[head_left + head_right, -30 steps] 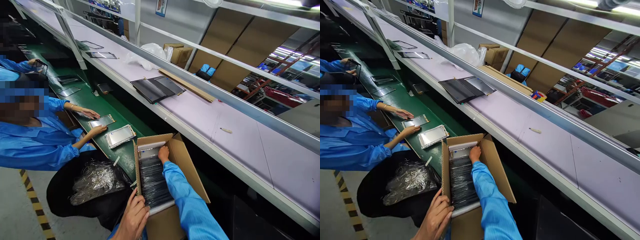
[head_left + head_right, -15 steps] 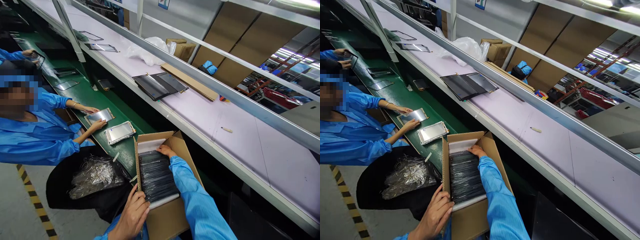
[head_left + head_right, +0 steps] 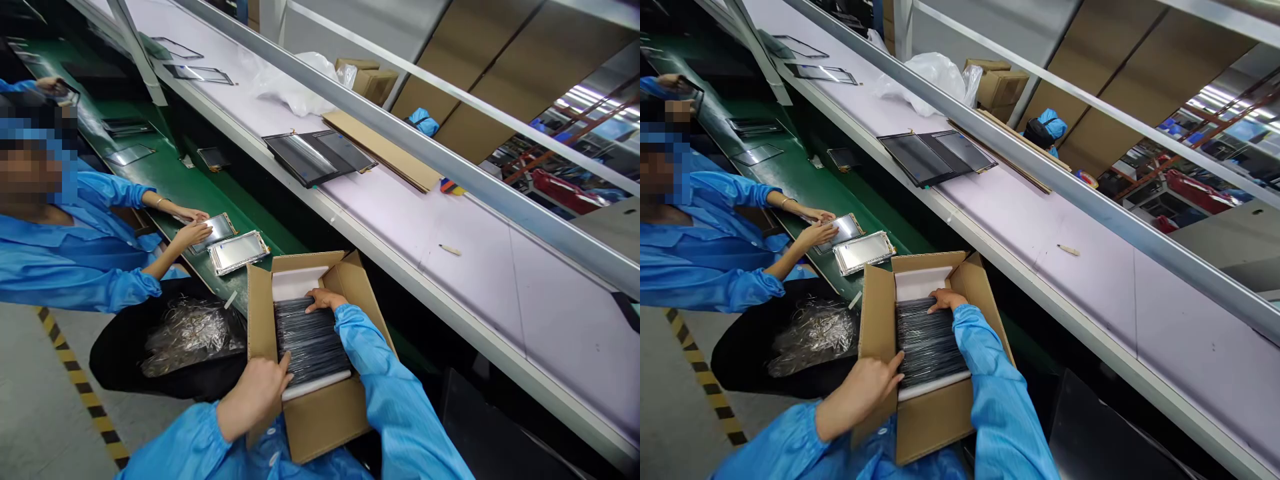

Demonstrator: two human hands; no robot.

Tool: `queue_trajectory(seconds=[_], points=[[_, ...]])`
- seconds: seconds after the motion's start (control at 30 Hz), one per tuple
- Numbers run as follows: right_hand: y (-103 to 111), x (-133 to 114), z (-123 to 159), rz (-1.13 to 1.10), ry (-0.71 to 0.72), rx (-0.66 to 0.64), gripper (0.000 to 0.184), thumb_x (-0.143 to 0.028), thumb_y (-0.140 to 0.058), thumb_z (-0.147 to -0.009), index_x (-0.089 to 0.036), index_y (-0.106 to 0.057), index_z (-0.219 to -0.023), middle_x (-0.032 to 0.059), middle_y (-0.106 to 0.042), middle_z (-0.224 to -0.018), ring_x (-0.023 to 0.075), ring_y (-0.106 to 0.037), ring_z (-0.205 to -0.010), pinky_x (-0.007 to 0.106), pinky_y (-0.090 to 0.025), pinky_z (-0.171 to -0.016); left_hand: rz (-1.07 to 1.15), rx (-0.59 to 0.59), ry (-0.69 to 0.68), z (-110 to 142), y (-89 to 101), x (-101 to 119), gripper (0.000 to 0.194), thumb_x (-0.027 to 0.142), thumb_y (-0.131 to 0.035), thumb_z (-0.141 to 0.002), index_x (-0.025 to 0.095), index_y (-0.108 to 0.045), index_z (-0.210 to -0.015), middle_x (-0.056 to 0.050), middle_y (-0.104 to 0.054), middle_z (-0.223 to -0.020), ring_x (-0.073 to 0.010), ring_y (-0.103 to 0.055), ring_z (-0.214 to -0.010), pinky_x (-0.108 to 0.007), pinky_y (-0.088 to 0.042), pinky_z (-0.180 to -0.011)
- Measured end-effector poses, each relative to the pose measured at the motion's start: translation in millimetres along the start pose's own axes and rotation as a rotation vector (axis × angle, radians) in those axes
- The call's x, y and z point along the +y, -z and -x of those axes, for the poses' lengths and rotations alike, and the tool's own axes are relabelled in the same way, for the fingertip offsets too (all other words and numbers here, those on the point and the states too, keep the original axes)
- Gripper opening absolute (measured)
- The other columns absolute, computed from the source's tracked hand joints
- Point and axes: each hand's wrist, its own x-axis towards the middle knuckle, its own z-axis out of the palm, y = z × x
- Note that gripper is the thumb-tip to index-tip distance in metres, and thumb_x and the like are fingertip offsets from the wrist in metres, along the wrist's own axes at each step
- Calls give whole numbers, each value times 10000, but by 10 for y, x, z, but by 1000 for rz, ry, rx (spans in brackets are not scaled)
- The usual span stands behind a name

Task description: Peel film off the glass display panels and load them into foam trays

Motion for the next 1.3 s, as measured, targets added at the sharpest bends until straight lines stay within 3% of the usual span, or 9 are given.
queue_trajectory(seconds=[0.1,0.2,0.3,0.4,0.5,0.67,0.83,1.03,1.3], points=[[7,46,24,-40,1,3,601,-467,-788,-785,-294,-662,-1346,79,-670,-1379,310,-631,-1255,378,-509,-1031,8,-241,-11,-241,193,-103,407,312,-514,-1004,84,-647,-1314,-216,-786,-900,-379,-770,-877,-484,-616,-746],[34,69,70,-74,12,-3,570,-435,-773,-804,-319,-657,-1350,52,-683,-1367,275,-652,-1231,355,-523,-1012,5,-323,-34,-551,289,-113,345,305,-570,-965,53,-731,-1137,-257,-778,-1028,-409,-748,-1006,-513,-607,-852],[63,70,102,-83,34,-22,626,-334,-815,-759,-337,-643,-1361,31,-686,-1372,251,-662,-1221,336,-520,-1021,6,-356,-58,-891,232,42,414,289,-610,-933,48,-688,-1260,-275,-745,-1173,-399,-725,-1075,-510,-597,-902],[67,69,105,-70,54,-25,664,-272,-836,-727,-315,-644,-1362,45,-683,-1378,259,-653,-1237,341,-503,-1050,-29,-346,-48,-1181,57,257,607,176,-590,-909,82,-485,-1500,-312,-465,-1547,-450,-536,-1354,-629,-518,-1008],[51,80,88,-60,66,-13,670,-286,-836,-734,-298,-635,-1373,64,-664,-1404,272,-631,-1269,356,-484,-1077,-62,-366,-25,-1342,-160,336,699,125,-590,-879,103,-404,-1552,-270,-211,-1681,-446,-231,-1544,-744,-324,-1136],[54,106,33,-55,74,-33,692,-336,-878,-688,-298,-656,-1342,59,-689,-1366,272,-656,-1228,347,-508,-1039,-59,-467,-50,-1242,-465,97,928,246,-778,-762,172,-353,-1582,-241,-168,-1692,-424,-183,-1564,-697,-327,-1156],[85,145,-12,-57,88,-24,663,-337,-875,-690,-289,-672,-1320,57,-707,-1332,268,-669,-1205,328,-515,-1020,-121,-381,-124,-1032,-653,-61,1077,215,-802,-720,144,-215,-1621,-213,-27,-1713,-374,-42,-1594,-683,-191,-1226],[140,146,-14,-95,83,-51,608,-355,-801,-785,-269,-639,-1365,52,-698,-1345,244,-654,-1220,320,-495,-1051,34,-273,-128,-1016,-666,-93,882,406,-736,-830,122,-356,-1573,-240,-162,-1703,-389,-147,-1580,-688,-235,-1212],[163,148,-74,-86,66,-50,545,-351,-773,-814,-301,-654,-1344,24,-716,-1311,234,-669,-1186,314,-508,-1033,72,-178,-122,-1007,-610,-102,697,396,-689,-895,144,-477,-1510,-243,-271,-1678,-382,-272,-1539,-613,-307,-1198]])
